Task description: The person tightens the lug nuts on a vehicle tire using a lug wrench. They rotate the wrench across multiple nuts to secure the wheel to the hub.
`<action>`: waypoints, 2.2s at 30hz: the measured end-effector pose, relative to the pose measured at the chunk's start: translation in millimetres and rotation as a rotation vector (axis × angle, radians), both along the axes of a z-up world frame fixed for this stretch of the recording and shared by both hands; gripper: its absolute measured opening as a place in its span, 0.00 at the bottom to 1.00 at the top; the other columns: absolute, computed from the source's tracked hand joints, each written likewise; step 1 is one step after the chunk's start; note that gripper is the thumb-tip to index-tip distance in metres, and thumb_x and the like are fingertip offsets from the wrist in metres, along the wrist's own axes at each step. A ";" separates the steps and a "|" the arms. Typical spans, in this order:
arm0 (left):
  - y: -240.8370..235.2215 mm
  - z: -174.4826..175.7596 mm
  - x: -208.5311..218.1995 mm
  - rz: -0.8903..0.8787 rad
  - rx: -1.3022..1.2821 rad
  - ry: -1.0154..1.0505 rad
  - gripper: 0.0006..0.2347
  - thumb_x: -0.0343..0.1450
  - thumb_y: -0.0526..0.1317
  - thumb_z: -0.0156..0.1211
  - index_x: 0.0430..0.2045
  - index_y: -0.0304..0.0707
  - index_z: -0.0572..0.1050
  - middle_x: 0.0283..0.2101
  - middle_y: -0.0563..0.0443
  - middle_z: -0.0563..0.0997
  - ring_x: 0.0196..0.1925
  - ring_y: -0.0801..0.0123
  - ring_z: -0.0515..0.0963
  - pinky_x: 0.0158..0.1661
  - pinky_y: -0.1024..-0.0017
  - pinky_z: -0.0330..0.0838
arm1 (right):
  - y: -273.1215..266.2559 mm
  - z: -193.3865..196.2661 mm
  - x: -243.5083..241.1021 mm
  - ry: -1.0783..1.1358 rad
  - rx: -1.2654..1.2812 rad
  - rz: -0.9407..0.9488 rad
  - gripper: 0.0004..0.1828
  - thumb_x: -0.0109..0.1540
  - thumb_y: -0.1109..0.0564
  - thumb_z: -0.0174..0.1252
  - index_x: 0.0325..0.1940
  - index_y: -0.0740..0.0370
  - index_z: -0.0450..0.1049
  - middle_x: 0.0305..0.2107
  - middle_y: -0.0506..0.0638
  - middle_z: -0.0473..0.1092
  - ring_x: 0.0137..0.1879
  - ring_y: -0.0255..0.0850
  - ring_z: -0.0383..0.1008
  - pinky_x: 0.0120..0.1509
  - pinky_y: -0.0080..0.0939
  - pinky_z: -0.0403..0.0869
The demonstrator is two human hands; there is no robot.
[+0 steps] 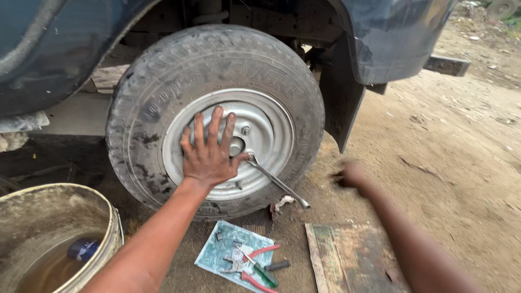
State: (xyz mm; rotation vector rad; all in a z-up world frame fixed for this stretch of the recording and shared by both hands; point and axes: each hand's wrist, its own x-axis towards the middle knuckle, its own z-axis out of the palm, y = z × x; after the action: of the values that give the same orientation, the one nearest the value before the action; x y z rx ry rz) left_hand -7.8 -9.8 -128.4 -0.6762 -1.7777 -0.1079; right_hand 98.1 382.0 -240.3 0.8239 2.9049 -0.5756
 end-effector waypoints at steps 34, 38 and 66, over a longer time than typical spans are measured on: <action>6.0 1.3 -12.3 -0.055 -0.057 -0.128 0.39 0.71 0.68 0.55 0.76 0.51 0.57 0.79 0.46 0.49 0.74 0.41 0.51 0.60 0.38 0.51 | -162.5 -169.1 -28.2 0.232 -1.573 -0.661 0.21 0.69 0.45 0.38 0.52 0.64 0.66 0.31 0.58 0.72 0.33 0.51 0.74 0.39 0.54 0.78; 4.1 -3.2 -0.5 -0.043 -0.053 -0.142 0.40 0.70 0.68 0.55 0.76 0.53 0.55 0.79 0.46 0.48 0.75 0.42 0.51 0.62 0.39 0.51 | -128.8 -80.6 26.6 0.137 -1.246 -0.474 0.21 0.68 0.48 0.33 0.52 0.58 0.67 0.34 0.53 0.76 0.39 0.46 0.75 0.48 0.54 0.78; 1.5 4.3 10.8 -0.104 -0.028 -0.436 0.46 0.66 0.68 0.58 0.75 0.54 0.44 0.77 0.50 0.38 0.76 0.42 0.41 0.65 0.33 0.38 | -137.4 118.8 57.5 0.262 -0.115 -0.175 0.32 0.54 0.27 0.61 0.46 0.53 0.83 0.16 0.45 0.71 0.18 0.32 0.57 0.22 0.37 0.53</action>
State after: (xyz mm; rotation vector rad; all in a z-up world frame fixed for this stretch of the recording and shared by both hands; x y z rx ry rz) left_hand 3.0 -8.2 -124.1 -0.8098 -2.1618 -0.3210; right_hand 155.7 244.6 -121.5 1.0685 3.0084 -0.9223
